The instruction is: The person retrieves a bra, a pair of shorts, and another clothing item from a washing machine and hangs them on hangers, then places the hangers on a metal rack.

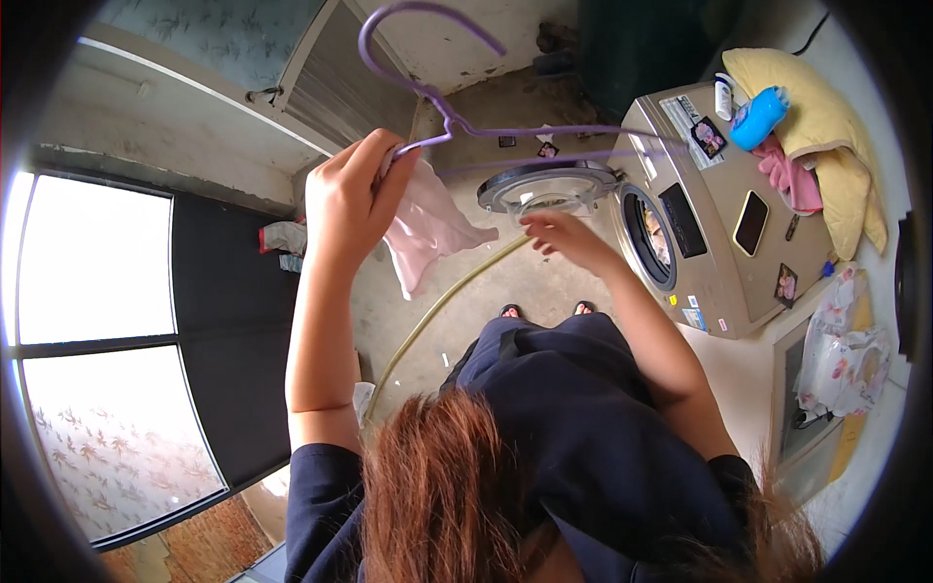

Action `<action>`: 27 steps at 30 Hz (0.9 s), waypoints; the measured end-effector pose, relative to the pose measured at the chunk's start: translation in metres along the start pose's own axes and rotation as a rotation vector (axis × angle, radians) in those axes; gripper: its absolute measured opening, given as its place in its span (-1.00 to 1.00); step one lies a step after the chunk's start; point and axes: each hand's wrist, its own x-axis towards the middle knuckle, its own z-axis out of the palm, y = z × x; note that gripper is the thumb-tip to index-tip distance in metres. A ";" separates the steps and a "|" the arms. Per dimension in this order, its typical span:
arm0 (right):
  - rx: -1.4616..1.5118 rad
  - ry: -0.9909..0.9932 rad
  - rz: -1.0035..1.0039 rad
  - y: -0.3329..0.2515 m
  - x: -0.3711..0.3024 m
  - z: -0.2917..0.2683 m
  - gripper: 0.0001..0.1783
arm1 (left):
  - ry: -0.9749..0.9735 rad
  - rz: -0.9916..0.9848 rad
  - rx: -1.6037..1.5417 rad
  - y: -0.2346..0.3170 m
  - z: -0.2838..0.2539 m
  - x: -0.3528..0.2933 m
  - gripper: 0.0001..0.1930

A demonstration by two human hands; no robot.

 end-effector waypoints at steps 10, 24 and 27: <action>-0.058 -0.039 -0.001 -0.015 0.028 0.063 -0.64 | 0.011 -0.104 -0.121 0.014 -0.011 -0.015 -0.93; 0.178 0.093 -0.271 -0.048 -0.002 0.016 -0.87 | 0.114 -0.387 -0.115 -0.040 -0.021 -0.048 -0.76; 0.411 0.050 -0.198 -0.081 -0.016 -0.002 -0.88 | 0.140 -0.429 -0.139 -0.057 -0.021 -0.055 -0.72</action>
